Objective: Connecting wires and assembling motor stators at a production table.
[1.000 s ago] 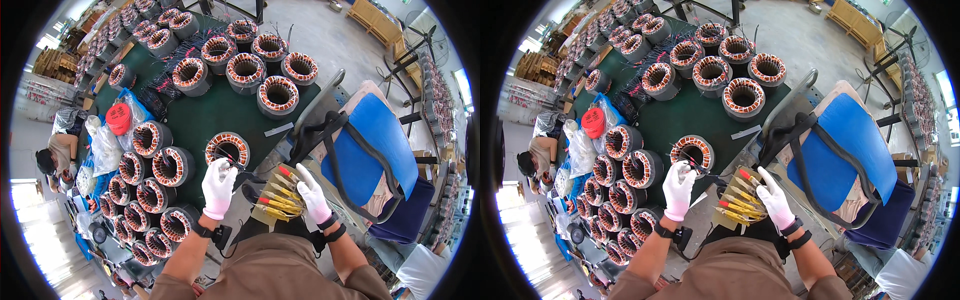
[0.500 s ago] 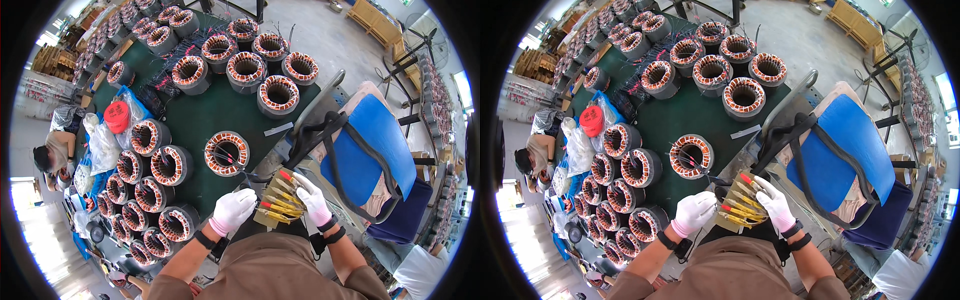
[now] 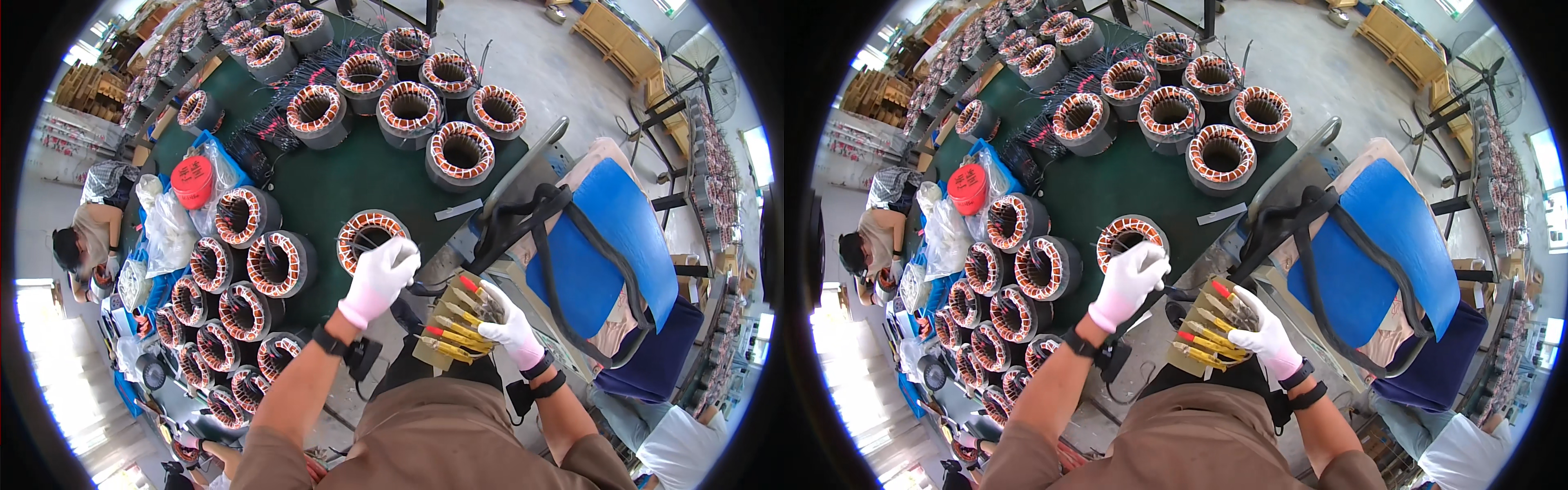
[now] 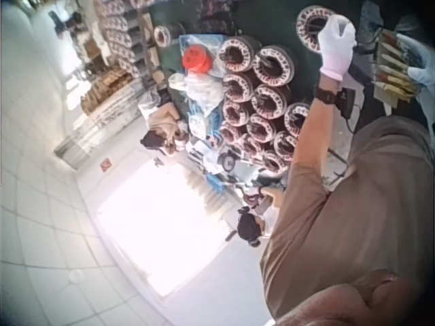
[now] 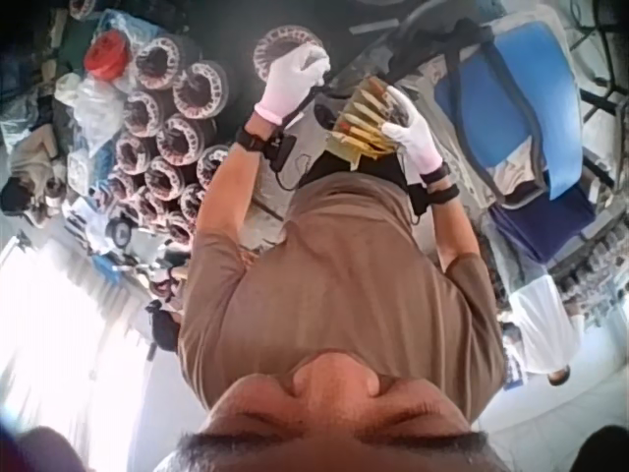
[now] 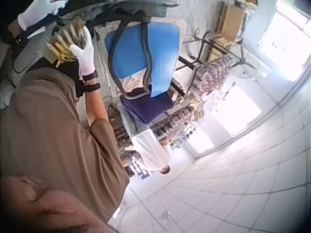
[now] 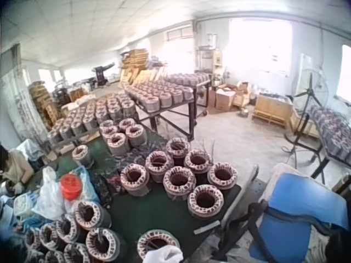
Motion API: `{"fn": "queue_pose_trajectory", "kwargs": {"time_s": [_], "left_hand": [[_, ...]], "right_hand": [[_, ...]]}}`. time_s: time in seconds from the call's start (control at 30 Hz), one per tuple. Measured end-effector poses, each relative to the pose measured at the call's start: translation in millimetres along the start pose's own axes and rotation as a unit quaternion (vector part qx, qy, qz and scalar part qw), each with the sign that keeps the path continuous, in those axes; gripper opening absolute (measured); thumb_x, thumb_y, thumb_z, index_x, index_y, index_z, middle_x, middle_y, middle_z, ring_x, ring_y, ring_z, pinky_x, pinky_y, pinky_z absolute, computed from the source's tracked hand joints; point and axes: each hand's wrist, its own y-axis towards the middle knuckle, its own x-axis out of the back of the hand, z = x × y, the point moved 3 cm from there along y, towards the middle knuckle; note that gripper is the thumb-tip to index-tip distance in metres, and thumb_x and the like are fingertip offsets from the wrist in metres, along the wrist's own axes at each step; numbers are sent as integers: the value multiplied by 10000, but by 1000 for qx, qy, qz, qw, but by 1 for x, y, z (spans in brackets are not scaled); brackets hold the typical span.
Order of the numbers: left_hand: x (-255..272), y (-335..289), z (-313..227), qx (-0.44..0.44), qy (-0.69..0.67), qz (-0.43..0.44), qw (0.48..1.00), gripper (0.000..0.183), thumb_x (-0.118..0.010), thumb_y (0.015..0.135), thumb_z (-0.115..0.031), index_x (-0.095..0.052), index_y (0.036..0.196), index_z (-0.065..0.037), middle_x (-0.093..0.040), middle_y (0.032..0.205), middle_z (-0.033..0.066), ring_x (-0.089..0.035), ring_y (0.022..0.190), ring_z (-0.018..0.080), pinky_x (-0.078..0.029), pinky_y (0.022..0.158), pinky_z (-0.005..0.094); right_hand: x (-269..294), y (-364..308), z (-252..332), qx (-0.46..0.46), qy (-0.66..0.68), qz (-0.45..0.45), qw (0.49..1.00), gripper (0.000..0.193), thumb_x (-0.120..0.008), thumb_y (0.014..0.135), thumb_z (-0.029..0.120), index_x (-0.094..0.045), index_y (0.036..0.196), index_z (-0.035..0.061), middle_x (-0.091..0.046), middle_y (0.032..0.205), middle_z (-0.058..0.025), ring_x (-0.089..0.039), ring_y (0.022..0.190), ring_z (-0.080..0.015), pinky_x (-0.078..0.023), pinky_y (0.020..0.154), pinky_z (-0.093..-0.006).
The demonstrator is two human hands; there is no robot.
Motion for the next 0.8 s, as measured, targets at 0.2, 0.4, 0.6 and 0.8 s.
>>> {"fn": "queue_pose_trajectory", "kwargs": {"time_s": [0.2, 0.4, 0.6, 0.8], "left_hand": [[4, 38, -11, 64, 52, 89, 993, 250, -669, 954, -103, -706, 1153, 45, -711, 861, 45, -618, 629, 62, -484, 558, 216], [-3, 34, -18, 71, 66, 132, 987, 185, -656, 966, -154, -718, 987, 19, -698, 804, 27, -617, 595, 76, -482, 567, 230], [-18, -28, 1, -32, 252, 93, 963, 167, -671, 960, -195, -722, 989, -39, -705, 792, 91, -677, 670, 158, -529, 653, 313], [-24, -38, 4, -43, 248, 64, 966, 171, -651, 971, -187, -723, 1006, -36, -705, 833, 102, -703, 701, 208, -541, 667, 326]], "right_hand": [[-6, 3, 5, -11, -1, -9, 1000, 971, -879, 829, 158, -325, 1608, -15, -480, 1568, -130, -462, 1439, -214, -336, 1211, -362], [-7, 3, 9, -2, 10, 5, 1000, 978, -882, 820, 167, -329, 1608, -10, -468, 1578, -123, -446, 1454, -217, -318, 1219, -360], [-10, 5, 2, 15, 23, 5, 1000, 949, -864, 815, 130, -348, 1598, -15, -475, 1569, -115, -447, 1453, -217, -313, 1221, -358], [-13, 3, 2, 32, -3, -36, 999, 874, -776, 795, 3, -388, 1577, -27, -500, 1544, -115, -473, 1428, -203, -341, 1207, -351]]}}
